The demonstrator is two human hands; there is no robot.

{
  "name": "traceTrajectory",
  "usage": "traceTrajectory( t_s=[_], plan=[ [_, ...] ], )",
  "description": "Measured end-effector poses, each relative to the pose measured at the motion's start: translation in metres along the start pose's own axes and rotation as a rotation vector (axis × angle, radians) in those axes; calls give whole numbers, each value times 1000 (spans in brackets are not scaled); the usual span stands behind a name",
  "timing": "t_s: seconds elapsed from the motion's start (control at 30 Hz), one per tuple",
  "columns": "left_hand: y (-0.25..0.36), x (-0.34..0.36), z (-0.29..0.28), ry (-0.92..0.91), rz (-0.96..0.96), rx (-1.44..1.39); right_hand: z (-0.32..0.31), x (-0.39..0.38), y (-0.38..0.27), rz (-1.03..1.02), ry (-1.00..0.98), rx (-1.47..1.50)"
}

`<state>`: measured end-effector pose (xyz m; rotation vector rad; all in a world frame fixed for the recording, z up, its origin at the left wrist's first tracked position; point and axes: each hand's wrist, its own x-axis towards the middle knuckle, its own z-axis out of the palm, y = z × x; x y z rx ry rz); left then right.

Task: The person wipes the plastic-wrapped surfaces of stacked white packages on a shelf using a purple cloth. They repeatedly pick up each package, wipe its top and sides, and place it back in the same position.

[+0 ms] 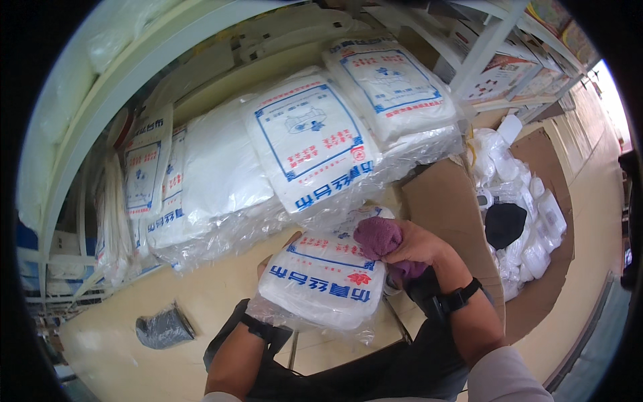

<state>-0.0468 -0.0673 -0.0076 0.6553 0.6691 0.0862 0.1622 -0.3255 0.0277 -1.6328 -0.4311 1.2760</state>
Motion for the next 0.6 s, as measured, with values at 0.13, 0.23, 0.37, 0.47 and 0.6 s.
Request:
traceTrajectory(
  t_s=[0.13,0.23,0.37,0.47,0.6],
  plan=[
    [-34,51,-88,-288,49,125,-30,-7,-6,-97,7,-219],
    [-38,55,-11,-215,-233,-201,-57,-15,5,-23,85,-331],
    [-56,73,17,-171,-346,-37,-71,-11,13,-83,260,-547],
    [-77,89,25,-258,-290,226,-84,-13,22,-84,409,-611],
    [-91,114,49,-247,-185,394,-96,-27,13,39,739,-596]
  ],
)
